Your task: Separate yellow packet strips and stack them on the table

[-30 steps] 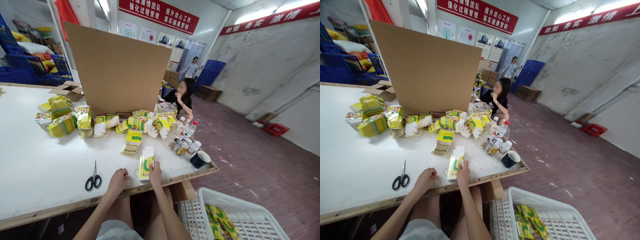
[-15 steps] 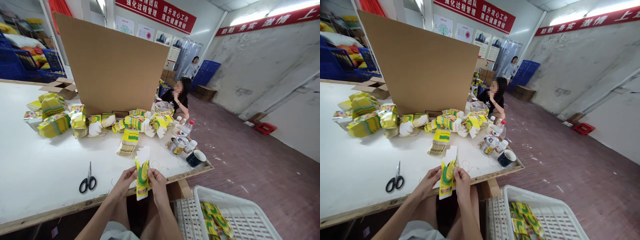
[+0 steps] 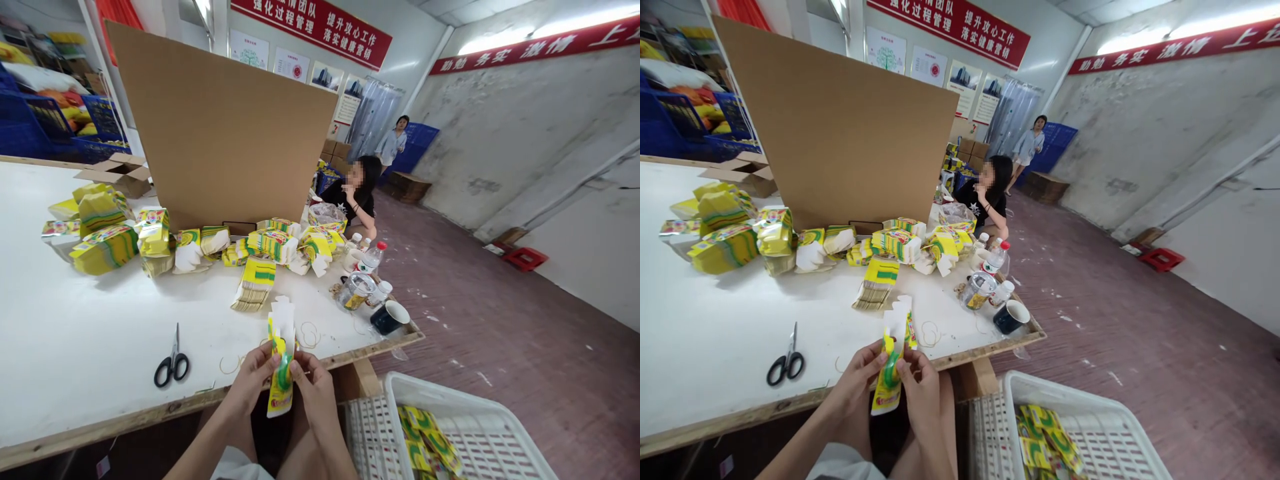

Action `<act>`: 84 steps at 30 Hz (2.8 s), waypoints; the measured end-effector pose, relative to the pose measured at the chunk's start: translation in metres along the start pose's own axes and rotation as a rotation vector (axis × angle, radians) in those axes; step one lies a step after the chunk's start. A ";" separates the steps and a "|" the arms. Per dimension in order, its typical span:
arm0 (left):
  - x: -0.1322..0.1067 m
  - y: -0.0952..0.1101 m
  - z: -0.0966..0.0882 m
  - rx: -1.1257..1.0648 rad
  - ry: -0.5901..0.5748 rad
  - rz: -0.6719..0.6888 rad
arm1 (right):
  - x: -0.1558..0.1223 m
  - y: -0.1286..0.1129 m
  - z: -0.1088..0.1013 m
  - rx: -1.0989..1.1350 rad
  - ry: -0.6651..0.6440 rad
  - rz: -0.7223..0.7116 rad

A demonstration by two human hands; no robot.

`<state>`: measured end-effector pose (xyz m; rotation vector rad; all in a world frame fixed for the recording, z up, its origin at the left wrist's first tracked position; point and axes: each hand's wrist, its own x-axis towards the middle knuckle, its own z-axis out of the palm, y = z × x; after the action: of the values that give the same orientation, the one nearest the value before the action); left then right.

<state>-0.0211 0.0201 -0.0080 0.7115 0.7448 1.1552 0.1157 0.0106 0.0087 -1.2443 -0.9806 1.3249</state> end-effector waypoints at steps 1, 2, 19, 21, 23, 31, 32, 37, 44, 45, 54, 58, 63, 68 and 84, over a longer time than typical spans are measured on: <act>0.000 -0.002 0.000 0.020 0.015 0.009 | -0.001 0.000 0.001 -0.019 0.004 -0.012; 0.001 -0.004 0.001 0.039 0.029 0.020 | -0.002 0.000 0.001 -0.039 0.009 -0.024; -0.022 0.030 0.007 0.207 -0.192 -0.008 | -0.011 -0.024 -0.024 -0.163 -0.209 -0.169; -0.024 0.032 0.010 0.176 -0.241 -0.039 | -0.011 -0.031 -0.029 -0.191 -0.251 -0.173; -0.027 0.031 0.013 0.140 -0.265 -0.049 | -0.009 -0.035 -0.032 -0.257 -0.243 -0.206; -0.026 0.027 0.013 0.139 -0.234 -0.103 | -0.005 -0.030 -0.038 -0.189 0.001 -0.255; -0.025 0.026 0.013 0.170 -0.216 -0.084 | -0.005 -0.031 -0.039 -0.154 0.042 -0.230; -0.023 0.023 0.015 0.336 -0.177 0.000 | -0.008 -0.042 -0.043 -0.292 -0.212 -0.068; -0.024 0.019 0.015 0.333 -0.207 -0.010 | -0.008 -0.036 -0.034 -0.653 -0.107 -0.204; -0.023 0.019 0.014 0.316 -0.200 -0.012 | -0.009 -0.034 -0.033 -0.664 -0.103 -0.215; -0.021 0.012 0.017 0.233 -0.161 -0.020 | -0.011 -0.022 -0.032 -0.684 -0.038 -0.213; -0.020 0.015 0.016 0.218 -0.137 -0.022 | -0.007 -0.024 -0.038 -0.481 -0.112 -0.188; -0.020 0.004 0.027 0.141 -0.218 -0.024 | -0.010 -0.027 -0.041 -0.339 -0.097 -0.198; -0.006 -0.013 0.022 0.584 -0.136 0.147 | -0.029 -0.056 -0.096 -0.750 0.218 -0.360; 0.020 -0.061 -0.031 1.037 -0.075 0.149 | 0.082 0.051 -0.021 -0.731 0.223 -0.151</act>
<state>-0.0099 0.0271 -0.0777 1.6794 1.2468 0.8079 0.1339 0.0830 -0.0563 -1.7689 -1.4231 0.6920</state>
